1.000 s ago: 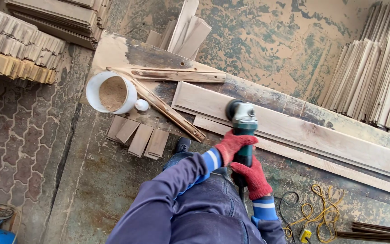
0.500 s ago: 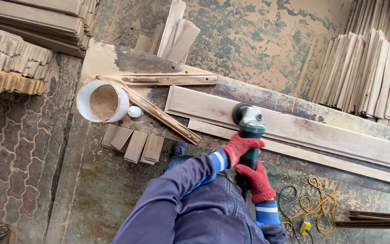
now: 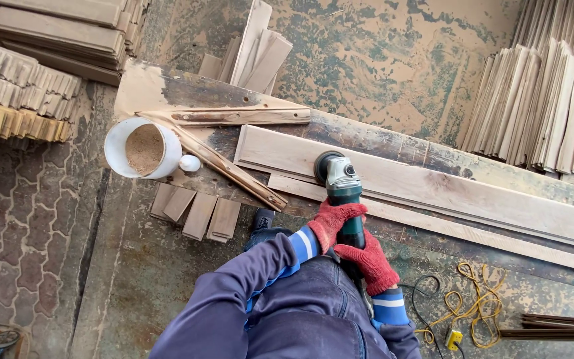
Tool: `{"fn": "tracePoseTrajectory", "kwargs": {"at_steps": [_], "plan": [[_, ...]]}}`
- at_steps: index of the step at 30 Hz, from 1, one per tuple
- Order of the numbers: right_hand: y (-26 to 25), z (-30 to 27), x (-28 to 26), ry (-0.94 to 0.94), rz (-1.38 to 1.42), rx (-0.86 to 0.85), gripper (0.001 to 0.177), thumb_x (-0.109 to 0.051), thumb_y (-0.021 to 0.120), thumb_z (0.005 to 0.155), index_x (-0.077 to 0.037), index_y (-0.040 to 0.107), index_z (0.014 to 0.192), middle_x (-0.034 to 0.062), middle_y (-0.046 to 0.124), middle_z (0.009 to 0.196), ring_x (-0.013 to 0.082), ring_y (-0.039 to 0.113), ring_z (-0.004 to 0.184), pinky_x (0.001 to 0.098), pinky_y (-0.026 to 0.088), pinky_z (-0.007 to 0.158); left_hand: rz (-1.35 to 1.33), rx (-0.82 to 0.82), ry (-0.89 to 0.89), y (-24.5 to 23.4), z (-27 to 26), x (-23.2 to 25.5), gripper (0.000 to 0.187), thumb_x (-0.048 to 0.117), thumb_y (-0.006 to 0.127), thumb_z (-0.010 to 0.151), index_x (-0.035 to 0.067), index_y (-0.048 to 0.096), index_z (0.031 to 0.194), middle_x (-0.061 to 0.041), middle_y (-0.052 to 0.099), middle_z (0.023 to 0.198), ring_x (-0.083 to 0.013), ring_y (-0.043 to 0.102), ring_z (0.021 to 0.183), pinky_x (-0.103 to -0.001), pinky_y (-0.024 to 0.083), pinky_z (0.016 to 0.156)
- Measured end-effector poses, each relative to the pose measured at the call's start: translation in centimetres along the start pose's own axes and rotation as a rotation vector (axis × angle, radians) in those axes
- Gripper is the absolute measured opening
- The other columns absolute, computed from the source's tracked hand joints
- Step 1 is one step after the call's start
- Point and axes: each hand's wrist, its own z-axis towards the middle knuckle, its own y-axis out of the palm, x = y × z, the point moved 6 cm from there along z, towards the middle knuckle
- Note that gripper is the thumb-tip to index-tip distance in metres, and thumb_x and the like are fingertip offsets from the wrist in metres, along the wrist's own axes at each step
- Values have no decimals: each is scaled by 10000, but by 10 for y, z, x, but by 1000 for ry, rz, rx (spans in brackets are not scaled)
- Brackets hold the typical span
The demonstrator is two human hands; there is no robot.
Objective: Sanding the surface of a wooden plank using a handheld angle grinder equipped with a sanding disc.
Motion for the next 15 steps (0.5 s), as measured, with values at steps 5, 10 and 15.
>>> {"fn": "tracePoseTrajectory", "kwargs": {"at_steps": [5, 10, 15], "plan": [[-37, 6, 37, 34, 113, 129, 543, -150, 1014, 532, -18, 730, 975, 184, 676, 767, 290, 676, 713, 432, 586, 602, 38, -108, 1, 48, -8, -11, 622, 52, 981, 568, 2, 660, 1099, -165, 715, 777, -312, 761, 679, -417, 667, 625], [-61, 2, 55, 51, 225, 227, 516, -166, 998, 573, -17, 707, 972, 193, 666, 747, 303, 681, 660, 445, 592, 550, 100, -187, -38, 77, 18, -49, 645, 96, 976, 561, 4, 647, 1107, -134, 707, 783, -292, 754, 688, -398, 665, 632], [-51, -9, 27, 24, 193, 212, 486, -167, 994, 584, -27, 725, 963, 188, 677, 767, 285, 687, 690, 428, 587, 576, 138, -180, -38, 70, 32, -53, 648, 97, 981, 554, 32, 659, 1113, -139, 727, 792, -291, 760, 696, -405, 664, 618]]}}
